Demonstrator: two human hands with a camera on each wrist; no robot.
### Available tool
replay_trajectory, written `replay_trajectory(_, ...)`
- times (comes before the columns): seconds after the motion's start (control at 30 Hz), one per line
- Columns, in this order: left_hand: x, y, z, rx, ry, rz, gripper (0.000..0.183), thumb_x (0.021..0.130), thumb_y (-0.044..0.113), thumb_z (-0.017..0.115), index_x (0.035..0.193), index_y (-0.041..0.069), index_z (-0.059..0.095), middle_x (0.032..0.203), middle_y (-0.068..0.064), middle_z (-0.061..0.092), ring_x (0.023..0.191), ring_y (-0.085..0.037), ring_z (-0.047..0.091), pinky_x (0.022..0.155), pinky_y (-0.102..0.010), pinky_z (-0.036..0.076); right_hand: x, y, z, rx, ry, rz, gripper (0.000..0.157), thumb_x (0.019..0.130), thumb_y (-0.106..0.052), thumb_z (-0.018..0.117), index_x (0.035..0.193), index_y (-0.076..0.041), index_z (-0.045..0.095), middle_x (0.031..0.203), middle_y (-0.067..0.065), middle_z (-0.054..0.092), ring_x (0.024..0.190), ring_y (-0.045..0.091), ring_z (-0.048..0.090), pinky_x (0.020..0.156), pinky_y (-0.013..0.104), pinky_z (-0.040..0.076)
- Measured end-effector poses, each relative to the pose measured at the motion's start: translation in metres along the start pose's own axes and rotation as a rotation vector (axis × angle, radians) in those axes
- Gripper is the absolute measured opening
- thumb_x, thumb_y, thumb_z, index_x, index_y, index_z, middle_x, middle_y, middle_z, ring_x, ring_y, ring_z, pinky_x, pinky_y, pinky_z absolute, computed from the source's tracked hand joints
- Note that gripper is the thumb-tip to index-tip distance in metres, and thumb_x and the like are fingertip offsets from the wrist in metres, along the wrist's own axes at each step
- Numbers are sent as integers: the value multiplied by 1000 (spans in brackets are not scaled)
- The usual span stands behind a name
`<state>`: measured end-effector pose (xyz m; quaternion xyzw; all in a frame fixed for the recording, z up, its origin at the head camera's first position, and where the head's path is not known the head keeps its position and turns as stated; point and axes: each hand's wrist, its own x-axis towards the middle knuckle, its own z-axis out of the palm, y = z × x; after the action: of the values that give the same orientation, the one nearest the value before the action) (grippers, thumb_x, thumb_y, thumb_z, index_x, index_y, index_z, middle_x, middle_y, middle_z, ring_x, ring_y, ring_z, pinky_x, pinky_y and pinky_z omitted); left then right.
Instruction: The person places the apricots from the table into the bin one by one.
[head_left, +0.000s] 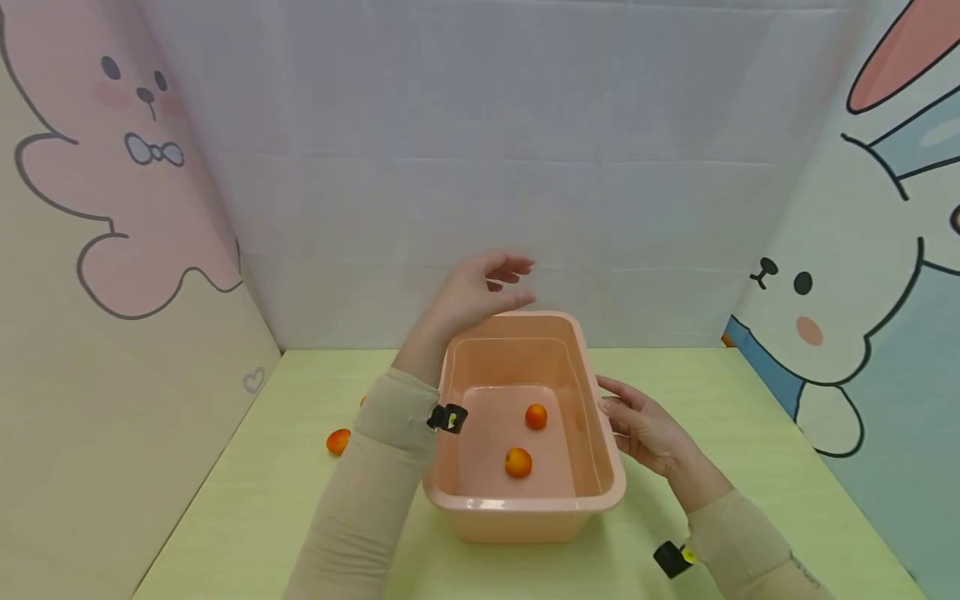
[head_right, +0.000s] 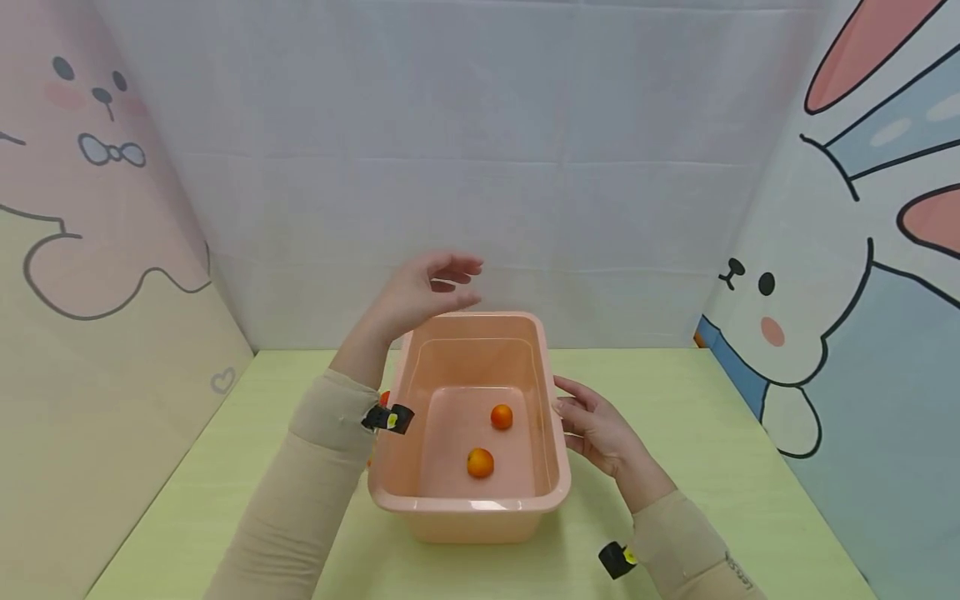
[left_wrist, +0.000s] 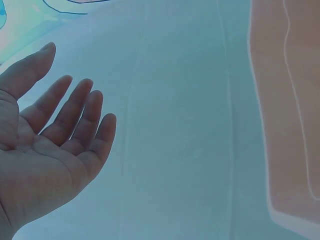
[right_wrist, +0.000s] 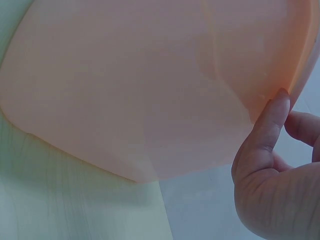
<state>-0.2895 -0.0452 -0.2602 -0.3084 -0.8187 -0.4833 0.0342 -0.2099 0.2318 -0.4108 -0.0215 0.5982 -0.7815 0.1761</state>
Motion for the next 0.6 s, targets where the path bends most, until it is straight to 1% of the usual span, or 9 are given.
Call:
replay_trajectory(0.07,-3,4,-6,-11,5,36,44,90,18,75,131,10,62,126,-6,63,111,-17,58,100,-40,45,0,0,1,1,4,1,64,104,-13,52,156,-2,17,108,1,67,93,14,70,76,28,58)
replay_trajectory(0.13,-7,7,-12,-5,12,57,45,89,17,75,131,9,62,125,-6,64,111,-17,58,100,-40,45,0,0,1,1,8,0,63,104,-13,52,156,-2,18,108,1,66,92,13,69,76,27,58)
replay_trajectory(0.2,-10,8,-17,9,21,68,45,89,18,75,132,10,62,124,-5,64,110,-17,58,100,-39,45,0,0,1,0,10,0,63,104,-13,52,156,-2,18,108,1,66,92,13,69,77,27,58)
replay_trajectory(0.3,-17,7,-25,47,34,64,46,89,20,76,132,12,62,124,-2,64,110,-16,58,99,-36,45,-1,1,1,4,10,-1,62,104,-14,52,156,-2,20,108,1,66,92,13,69,77,27,58)
replay_trajectory(0.4,-25,0,-33,67,40,60,45,89,20,75,132,12,62,126,-4,64,111,-17,58,99,-38,45,0,1,2,7,11,1,63,104,-14,53,156,-3,20,108,1,66,92,13,69,77,27,58)
replay_trajectory(0.6,-46,-23,-51,55,78,5,47,90,19,75,133,11,60,128,-4,62,114,-20,58,101,-42,46,0,1,4,-1,4,4,64,104,-14,52,156,-2,17,108,1,66,92,13,69,77,27,58)
